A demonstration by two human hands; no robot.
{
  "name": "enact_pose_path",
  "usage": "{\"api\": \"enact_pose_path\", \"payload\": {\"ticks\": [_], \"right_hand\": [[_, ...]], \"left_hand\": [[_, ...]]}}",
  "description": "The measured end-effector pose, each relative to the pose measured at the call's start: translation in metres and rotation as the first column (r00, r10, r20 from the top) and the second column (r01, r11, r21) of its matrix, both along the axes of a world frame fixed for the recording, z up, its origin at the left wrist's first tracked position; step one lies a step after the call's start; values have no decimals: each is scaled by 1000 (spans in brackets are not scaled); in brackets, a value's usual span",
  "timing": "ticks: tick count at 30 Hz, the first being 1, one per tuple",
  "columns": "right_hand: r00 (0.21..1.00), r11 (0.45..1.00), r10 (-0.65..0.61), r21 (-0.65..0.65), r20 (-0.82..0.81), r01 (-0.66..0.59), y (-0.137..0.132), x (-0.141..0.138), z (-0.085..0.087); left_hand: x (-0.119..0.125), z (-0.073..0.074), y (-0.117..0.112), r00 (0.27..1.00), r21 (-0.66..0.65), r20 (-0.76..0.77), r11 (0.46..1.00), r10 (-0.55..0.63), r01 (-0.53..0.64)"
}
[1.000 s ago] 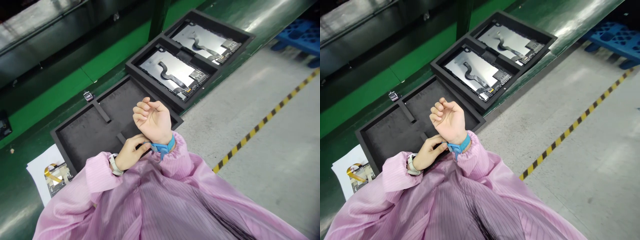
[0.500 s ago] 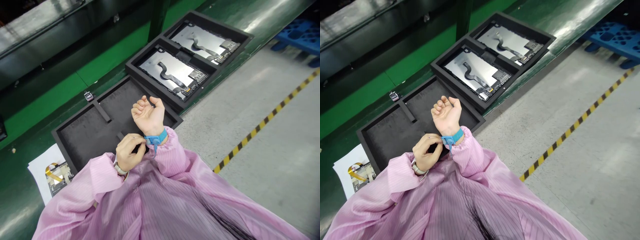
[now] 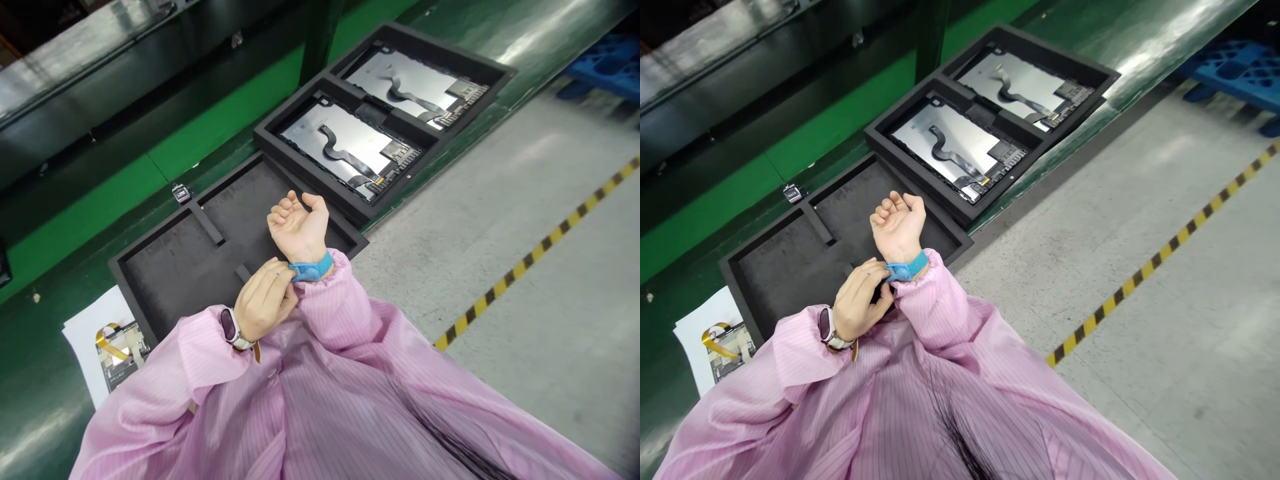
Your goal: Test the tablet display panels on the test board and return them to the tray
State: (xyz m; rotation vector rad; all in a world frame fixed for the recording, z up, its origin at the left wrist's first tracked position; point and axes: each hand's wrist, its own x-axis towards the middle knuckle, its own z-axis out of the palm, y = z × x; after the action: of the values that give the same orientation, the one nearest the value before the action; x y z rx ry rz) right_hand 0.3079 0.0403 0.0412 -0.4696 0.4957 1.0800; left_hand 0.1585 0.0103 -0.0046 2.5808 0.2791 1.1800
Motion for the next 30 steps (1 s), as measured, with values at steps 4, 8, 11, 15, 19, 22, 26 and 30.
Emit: {"api": "enact_pose_path", "payload": {"ticks": [4,8,11,15,19,22,26,30], "right_hand": [[1000,1000,19,7,-16,-19,0,1,0],[999,999,44,21,-30,-43,1,1,1],[997,997,64,33,-39,-63,0,-2,2],[995,995,84,52,-49,-81,-3,-5,3],[994,991,113,79,-9,-112,-4,-4,1],[986,987,131,77,106,-139,-11,-2,-2],[700,981,126,15,703,-191,-50,0,-10],[-483,877,274,-423,831,-231,-111,9,-36]], "left_hand": [[-2,0,2,1000,-146,24,989,-18,21],[-1,1,3,996,-284,86,958,-13,37],[-1,1,3,992,-310,125,951,18,22],[-1,-4,7,980,-335,195,937,-31,97],[1,-7,12,965,-303,225,932,-133,199],[-3,6,14,985,-211,96,964,-145,162],[-31,51,6,982,-196,-90,970,-165,145],[-69,96,-23,967,-446,65,860,-247,249]]}}
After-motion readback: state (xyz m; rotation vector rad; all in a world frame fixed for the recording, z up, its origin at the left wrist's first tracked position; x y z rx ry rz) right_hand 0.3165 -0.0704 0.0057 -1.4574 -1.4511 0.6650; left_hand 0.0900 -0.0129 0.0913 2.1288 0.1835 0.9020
